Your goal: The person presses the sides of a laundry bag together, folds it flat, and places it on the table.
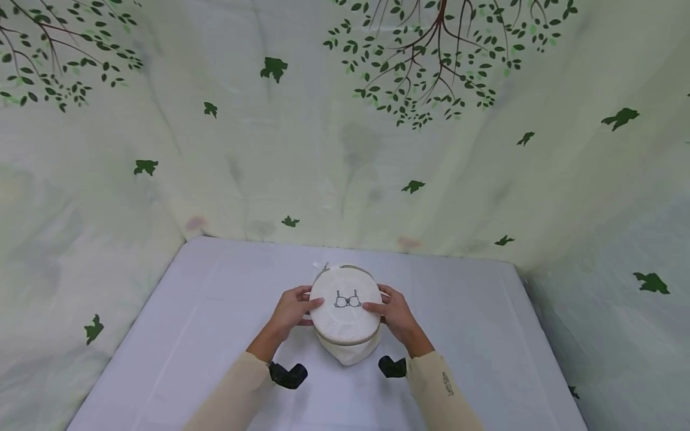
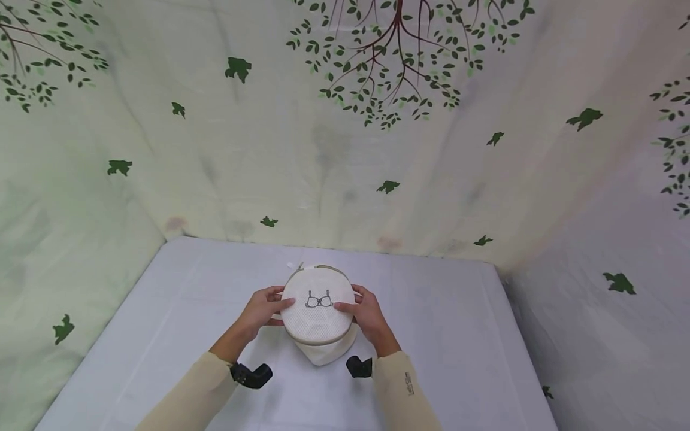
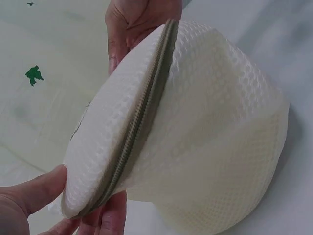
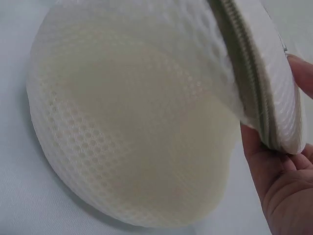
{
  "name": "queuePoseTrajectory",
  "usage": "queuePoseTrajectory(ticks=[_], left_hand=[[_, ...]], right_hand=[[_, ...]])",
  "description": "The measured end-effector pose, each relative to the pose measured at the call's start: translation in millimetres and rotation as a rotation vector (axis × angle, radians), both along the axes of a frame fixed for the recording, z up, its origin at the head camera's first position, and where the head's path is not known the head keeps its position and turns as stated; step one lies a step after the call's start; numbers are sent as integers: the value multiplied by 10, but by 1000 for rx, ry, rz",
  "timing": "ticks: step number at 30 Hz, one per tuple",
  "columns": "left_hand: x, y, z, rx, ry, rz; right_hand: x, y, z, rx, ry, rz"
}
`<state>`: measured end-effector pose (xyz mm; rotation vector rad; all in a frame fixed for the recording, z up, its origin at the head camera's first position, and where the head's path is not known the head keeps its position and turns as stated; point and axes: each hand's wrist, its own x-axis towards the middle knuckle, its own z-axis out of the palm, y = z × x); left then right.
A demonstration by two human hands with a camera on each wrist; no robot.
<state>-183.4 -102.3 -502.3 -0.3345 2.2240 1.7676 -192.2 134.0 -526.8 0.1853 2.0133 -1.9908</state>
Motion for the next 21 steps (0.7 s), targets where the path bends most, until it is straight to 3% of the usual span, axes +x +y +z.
queuePoseTrajectory(ticks=[13,21], left_hand=[[18,58,-28,65,-53,41],[65,111,-49,63,-11,31]], right_hand=[[16,-42,56,-88,-88,-28],[41,-64,17,-128,-105,-29]])
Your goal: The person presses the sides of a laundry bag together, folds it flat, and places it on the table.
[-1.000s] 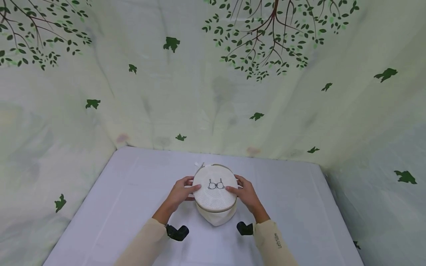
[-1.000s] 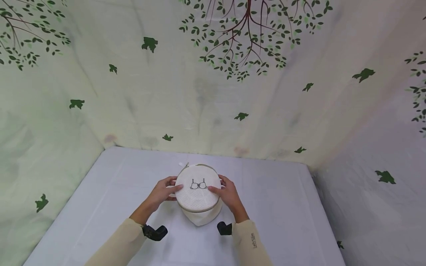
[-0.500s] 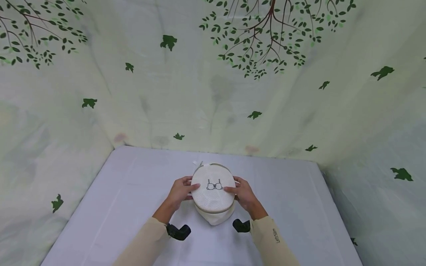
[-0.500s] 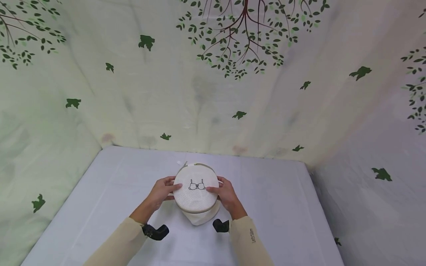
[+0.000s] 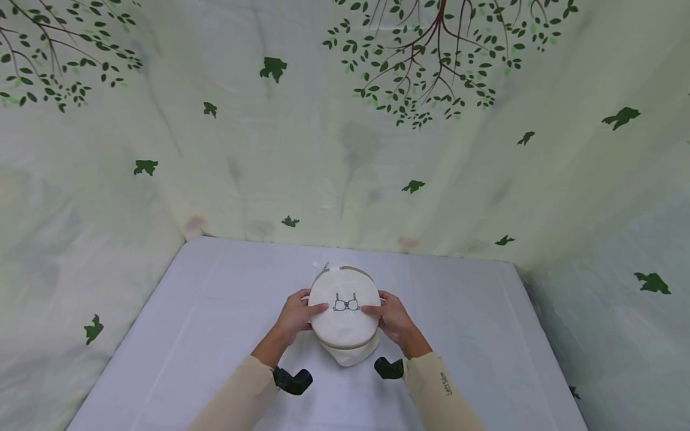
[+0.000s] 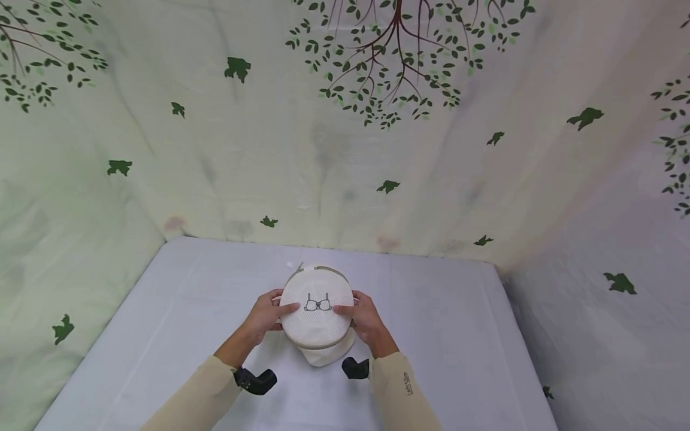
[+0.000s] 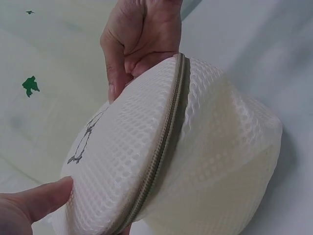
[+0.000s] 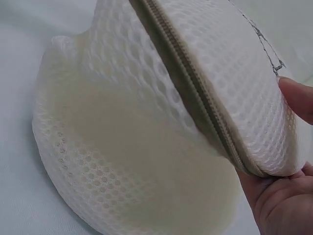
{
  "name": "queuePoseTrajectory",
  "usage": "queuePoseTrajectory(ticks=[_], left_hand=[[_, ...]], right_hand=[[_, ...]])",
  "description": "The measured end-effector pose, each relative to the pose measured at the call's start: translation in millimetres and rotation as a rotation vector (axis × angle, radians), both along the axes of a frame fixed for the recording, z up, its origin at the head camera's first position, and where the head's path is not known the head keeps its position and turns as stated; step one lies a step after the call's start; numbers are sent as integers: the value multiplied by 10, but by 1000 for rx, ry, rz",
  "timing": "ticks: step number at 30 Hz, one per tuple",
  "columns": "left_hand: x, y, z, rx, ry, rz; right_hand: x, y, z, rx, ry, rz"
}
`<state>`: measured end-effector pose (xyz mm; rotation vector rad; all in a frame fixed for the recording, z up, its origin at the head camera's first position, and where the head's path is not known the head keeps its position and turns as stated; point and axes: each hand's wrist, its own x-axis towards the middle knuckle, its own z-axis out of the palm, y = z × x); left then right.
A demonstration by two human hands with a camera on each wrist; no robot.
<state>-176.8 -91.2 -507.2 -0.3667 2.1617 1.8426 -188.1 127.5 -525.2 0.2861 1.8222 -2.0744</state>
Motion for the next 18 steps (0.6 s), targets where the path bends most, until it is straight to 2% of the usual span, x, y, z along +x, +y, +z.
queuePoseTrajectory(ticks=[8,18], left_hand=[[-20,-28,-36,8,14,-4],[-53,-32,-33,28,4,0]], right_hand=[[-25,54,-63,2,-38,-15],[-25,75,-79,12,-39,-27]])
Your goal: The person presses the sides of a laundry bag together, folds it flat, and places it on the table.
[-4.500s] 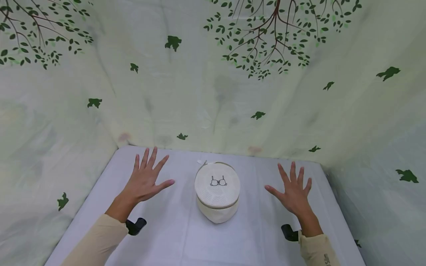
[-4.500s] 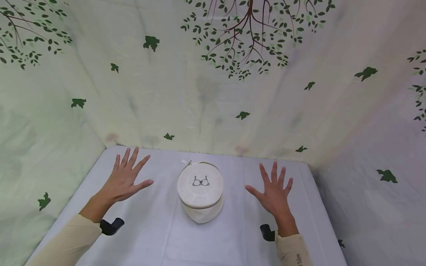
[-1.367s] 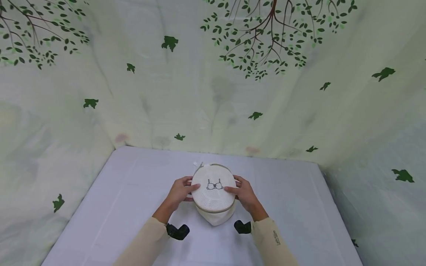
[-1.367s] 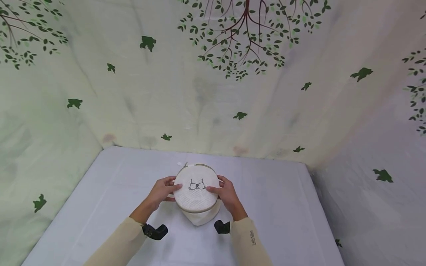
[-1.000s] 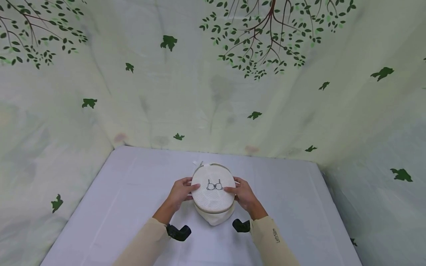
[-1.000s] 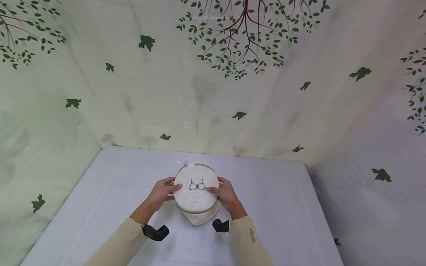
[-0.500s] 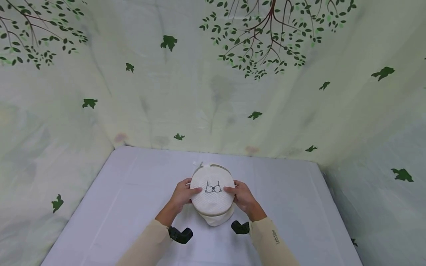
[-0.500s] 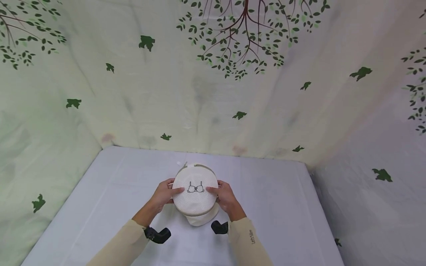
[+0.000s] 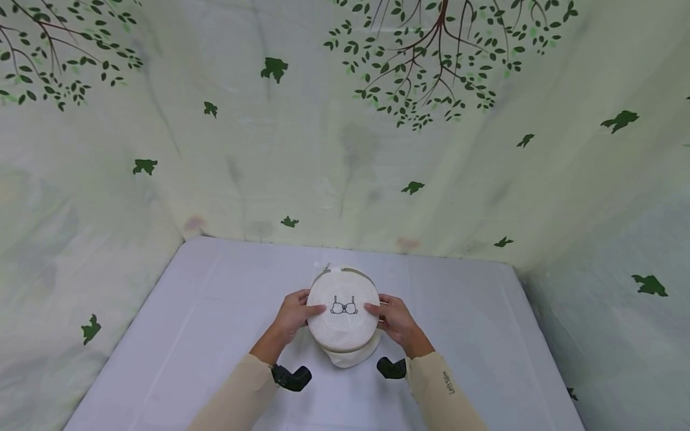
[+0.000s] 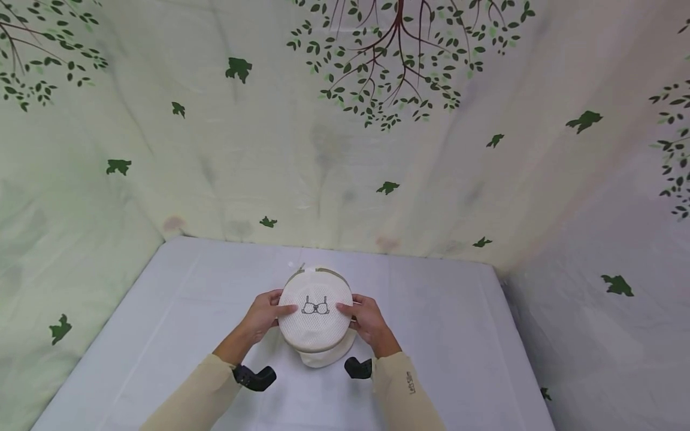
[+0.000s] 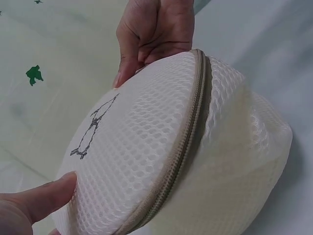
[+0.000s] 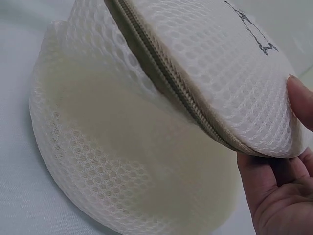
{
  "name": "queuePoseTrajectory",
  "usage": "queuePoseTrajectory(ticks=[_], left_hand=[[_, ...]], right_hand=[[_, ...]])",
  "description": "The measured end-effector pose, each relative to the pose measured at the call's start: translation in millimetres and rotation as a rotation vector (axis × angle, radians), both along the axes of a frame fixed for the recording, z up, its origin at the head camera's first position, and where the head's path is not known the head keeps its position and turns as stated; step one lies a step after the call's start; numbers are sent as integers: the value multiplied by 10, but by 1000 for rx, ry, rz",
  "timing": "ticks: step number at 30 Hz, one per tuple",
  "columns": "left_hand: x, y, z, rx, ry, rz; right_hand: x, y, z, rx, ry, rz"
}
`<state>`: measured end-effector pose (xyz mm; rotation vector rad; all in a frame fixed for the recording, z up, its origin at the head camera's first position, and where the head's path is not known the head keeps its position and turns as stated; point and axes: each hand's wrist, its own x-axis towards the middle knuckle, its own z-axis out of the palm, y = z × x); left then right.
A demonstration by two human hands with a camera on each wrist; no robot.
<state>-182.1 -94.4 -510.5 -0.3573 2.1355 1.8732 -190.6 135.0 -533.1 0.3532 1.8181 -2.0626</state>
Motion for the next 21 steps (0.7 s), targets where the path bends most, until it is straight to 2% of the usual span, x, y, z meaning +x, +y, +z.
queuePoseTrajectory(ticks=[21], left_hand=[[2,-13,-26,-26,19,22]], right_hand=[[-9,4,-7,-39,15,-34]])
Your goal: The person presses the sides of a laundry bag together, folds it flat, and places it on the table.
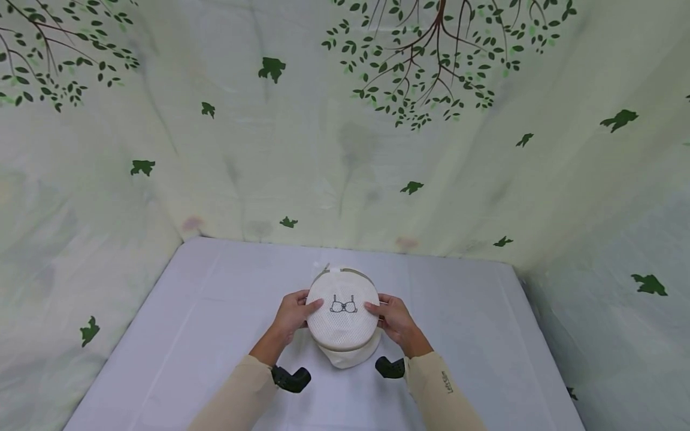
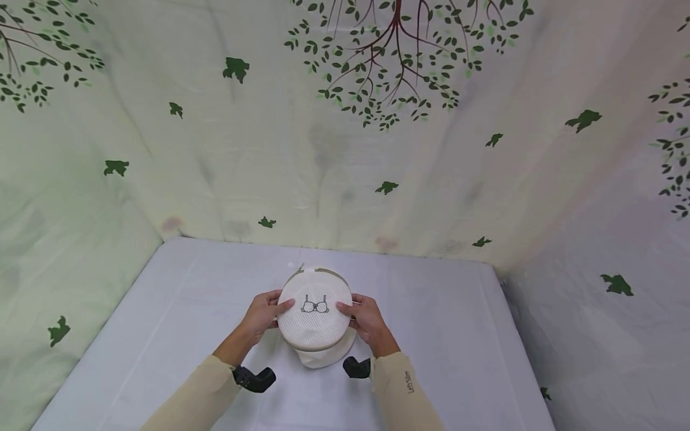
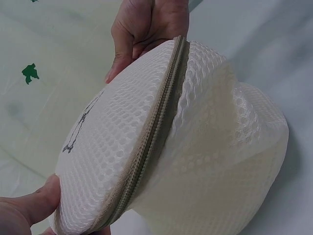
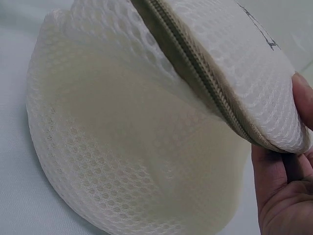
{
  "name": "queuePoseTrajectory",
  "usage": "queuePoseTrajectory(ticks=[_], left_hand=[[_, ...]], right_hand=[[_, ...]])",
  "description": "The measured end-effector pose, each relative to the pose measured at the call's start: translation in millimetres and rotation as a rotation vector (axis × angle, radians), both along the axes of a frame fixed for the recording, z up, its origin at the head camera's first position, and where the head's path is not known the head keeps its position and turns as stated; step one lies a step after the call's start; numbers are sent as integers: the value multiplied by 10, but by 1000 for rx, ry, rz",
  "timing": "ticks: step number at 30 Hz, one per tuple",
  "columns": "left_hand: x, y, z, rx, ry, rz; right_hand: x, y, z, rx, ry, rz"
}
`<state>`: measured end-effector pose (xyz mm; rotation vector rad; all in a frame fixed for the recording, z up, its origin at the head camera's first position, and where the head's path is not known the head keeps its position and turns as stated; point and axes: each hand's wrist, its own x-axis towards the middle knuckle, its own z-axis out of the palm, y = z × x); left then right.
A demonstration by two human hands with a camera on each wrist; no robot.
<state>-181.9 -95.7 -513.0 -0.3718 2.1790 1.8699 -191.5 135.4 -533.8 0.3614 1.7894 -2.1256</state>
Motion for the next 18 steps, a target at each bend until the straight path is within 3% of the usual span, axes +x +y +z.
queuePoseTrajectory(ticks=[14,17,18], left_hand=[[-12,5,-33,-10,-6,4],[-6,3,-29,-16,8,2],[-16,-16,-79,-8,34,-13]], right_hand=[[-11,-4,4,15,-3,4],[-10,-7,6,28,1,10],[-10,-9,8,30,0,11]])
